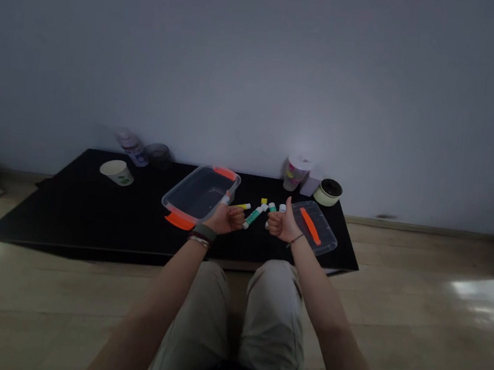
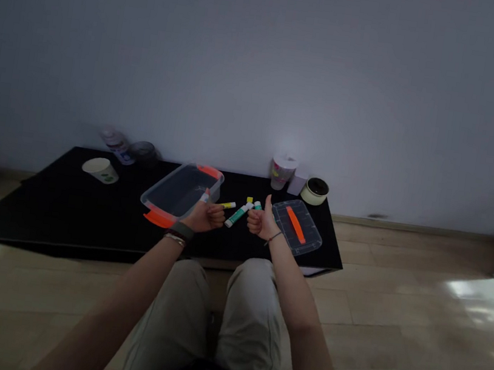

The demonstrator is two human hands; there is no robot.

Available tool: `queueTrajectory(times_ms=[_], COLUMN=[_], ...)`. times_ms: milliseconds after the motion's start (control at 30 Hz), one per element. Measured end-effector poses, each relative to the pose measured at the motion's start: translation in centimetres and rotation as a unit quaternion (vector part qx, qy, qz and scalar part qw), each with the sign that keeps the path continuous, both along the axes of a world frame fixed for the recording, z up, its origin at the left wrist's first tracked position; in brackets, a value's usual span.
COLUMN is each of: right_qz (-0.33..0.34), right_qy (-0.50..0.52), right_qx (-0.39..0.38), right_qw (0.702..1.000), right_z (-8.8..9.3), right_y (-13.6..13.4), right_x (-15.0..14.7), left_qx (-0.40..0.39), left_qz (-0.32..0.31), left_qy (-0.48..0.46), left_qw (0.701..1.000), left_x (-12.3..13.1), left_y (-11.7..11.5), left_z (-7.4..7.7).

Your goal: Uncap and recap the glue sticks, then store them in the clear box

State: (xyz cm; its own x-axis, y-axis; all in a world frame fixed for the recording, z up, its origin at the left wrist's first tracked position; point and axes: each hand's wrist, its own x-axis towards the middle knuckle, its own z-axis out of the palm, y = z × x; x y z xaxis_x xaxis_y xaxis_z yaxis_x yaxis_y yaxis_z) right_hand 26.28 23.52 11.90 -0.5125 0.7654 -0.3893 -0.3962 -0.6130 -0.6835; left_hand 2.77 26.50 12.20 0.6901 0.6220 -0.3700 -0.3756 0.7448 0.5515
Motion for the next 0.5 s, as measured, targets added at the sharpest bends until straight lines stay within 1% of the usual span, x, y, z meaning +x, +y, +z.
queueTrajectory(times_ms=[233,300,367,400,433,467,500], right_qz=[0.000,0.009,0.009,-0.001,-0.023,-0.053,-0.088], right_qy=[-0.007,-0.015,-0.050,-0.091,-0.161,-0.249,-0.338], right_qx=[0.010,0.020,0.043,0.062,0.088,0.119,0.150], right_qw=[1.000,1.000,0.998,0.994,0.983,0.960,0.925], right_z=[-0.3,-0.2,-0.2,-0.1,-0.1,-0.1,-0.2], right_y=[0.2,0.1,0.1,0.1,0.0,0.0,-0.1], right_x=[0.0,-0.1,-0.3,-0.4,-0.5,-0.6,-0.6], left_qx=[0.028,0.057,0.112,0.157,0.207,0.254,0.291], left_qz=[-0.008,-0.011,-0.014,-0.012,-0.006,0.004,0.016], left_qy=[-0.009,0.009,0.065,0.127,0.206,0.288,0.361], left_qw=[1.000,0.998,0.991,0.979,0.956,0.923,0.886], left_x=[0.1,0.1,0.3,0.6,0.9,1.2,1.6], left_y=[0.5,0.5,0.5,0.5,0.5,0.4,0.3], left_z=[0.0,-0.1,-0.3,-0.5,-0.9,-1.3,-1.9])
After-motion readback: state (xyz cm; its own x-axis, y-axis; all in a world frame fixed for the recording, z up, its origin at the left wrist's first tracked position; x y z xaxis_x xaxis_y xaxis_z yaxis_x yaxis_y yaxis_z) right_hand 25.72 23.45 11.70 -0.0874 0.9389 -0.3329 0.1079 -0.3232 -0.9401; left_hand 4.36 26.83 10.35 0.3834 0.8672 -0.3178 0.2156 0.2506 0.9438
